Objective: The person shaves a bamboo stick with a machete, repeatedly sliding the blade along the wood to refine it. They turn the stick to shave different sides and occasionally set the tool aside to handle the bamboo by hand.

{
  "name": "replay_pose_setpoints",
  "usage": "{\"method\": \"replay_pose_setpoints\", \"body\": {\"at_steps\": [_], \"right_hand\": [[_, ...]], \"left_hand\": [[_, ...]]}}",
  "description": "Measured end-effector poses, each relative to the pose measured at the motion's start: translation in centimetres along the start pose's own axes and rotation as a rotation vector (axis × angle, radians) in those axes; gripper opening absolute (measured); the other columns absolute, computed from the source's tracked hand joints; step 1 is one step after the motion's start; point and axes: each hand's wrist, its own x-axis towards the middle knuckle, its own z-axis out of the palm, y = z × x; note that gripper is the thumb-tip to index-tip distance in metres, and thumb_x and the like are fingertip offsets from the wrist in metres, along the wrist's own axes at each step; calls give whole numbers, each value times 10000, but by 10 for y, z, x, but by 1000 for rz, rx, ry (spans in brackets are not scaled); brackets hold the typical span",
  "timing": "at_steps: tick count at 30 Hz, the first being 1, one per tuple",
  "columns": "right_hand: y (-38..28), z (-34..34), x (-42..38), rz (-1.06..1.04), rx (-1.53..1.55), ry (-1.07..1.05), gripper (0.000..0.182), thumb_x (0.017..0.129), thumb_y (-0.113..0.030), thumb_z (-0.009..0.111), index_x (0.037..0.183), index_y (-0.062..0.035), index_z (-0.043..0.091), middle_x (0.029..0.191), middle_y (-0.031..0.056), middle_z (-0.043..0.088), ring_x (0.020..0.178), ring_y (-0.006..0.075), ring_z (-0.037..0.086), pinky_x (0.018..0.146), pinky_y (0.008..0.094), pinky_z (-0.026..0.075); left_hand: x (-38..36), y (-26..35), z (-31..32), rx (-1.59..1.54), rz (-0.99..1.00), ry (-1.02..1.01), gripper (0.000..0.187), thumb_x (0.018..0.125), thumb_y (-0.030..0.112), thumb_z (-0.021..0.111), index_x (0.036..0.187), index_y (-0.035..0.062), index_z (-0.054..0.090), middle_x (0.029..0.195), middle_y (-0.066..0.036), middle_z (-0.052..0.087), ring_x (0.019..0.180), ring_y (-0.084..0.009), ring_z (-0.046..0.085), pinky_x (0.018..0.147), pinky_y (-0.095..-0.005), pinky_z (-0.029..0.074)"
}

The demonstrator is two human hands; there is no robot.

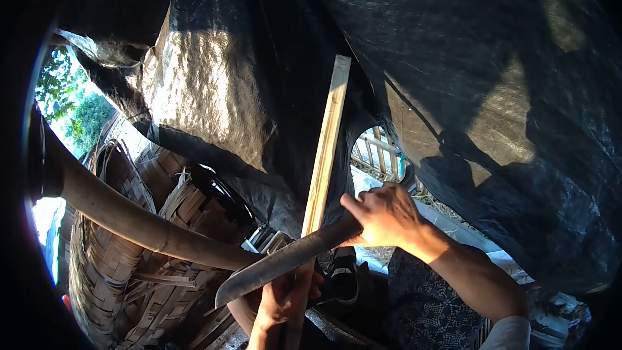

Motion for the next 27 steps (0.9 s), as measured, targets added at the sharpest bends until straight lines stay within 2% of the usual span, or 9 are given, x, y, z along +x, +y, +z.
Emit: {"method": "replay_pose_setpoints", "body": {"at_steps": [3,6,8,10,12,15,17,20,27], "right_hand": [[10,5,-6,93,-57,-43,689,500,-588,744,969,-105,597,724,60,606,745,248,610,663,402,435],[16,2,-5,98,-34,-82,613,536,-584,730,869,-82,615,642,64,586,611,255,607,572,403,452],[16,-1,-4,135,-21,-133,573,538,-560,737,839,-86,623,657,63,604,621,248,617,585,396,468],[16,-8,-3,185,10,-332,535,547,-531,739,835,-95,626,663,55,620,631,233,630,596,382,483],[16,-8,-5,172,17,-319,519,553,-523,736,831,-98,628,663,52,624,634,230,633,601,381,487],[17,-6,-9,127,17,-269,491,561,-516,731,804,-102,627,650,52,623,622,227,635,592,378,491],[17,-6,-9,95,11,-233,480,563,-517,728,781,-103,624,637,54,618,607,227,632,578,376,491],[14,-6,-9,56,47,-210,463,565,-523,723,705,-98,607,589,65,598,558,234,622,535,367,485],[15,-2,-9,9,104,-150,425,562,-478,735,613,-83,588,515,69,565,500,234,604,482,355,474]], "left_hand": [[1,0,-3,83,6,-45,204,868,75,545,1049,-14,512,857,-71,596,659,-97,573,590,-217,481],[2,-3,-4,-75,104,-35,181,857,62,553,1022,-9,535,879,-61,590,701,-101,566,636,-226,468],[-1,3,-1,-185,7,96,217,828,72,581,1012,-38,549,865,-94,580,761,-136,546,674,-256,451],[-1,-9,-5,-193,-12,112,196,832,72,574,995,-35,557,853,-92,577,738,-135,546,661,-260,455],[-1,-11,-8,-202,-25,129,176,835,73,568,977,-31,566,841,-90,574,716,-135,546,647,-263,460],[-3,-7,-11,101,1,64,170,848,116,559,937,-28,572,773,-83,557,657,-138,541,586,-272,454],[1,-13,-15,-108,-107,-71,209,863,176,548,891,-30,573,705,-75,533,596,-146,533,523,-273,440],[1,-10,-10,-254,-84,-67,202,868,187,567,956,6,545,753,-60,591,590,-114,566,533,-234,465],[4,3,-1,-185,19,-54,267,866,160,565,1046,-31,516,796,-95,613,572,-124,590,511,-235,503]]}}
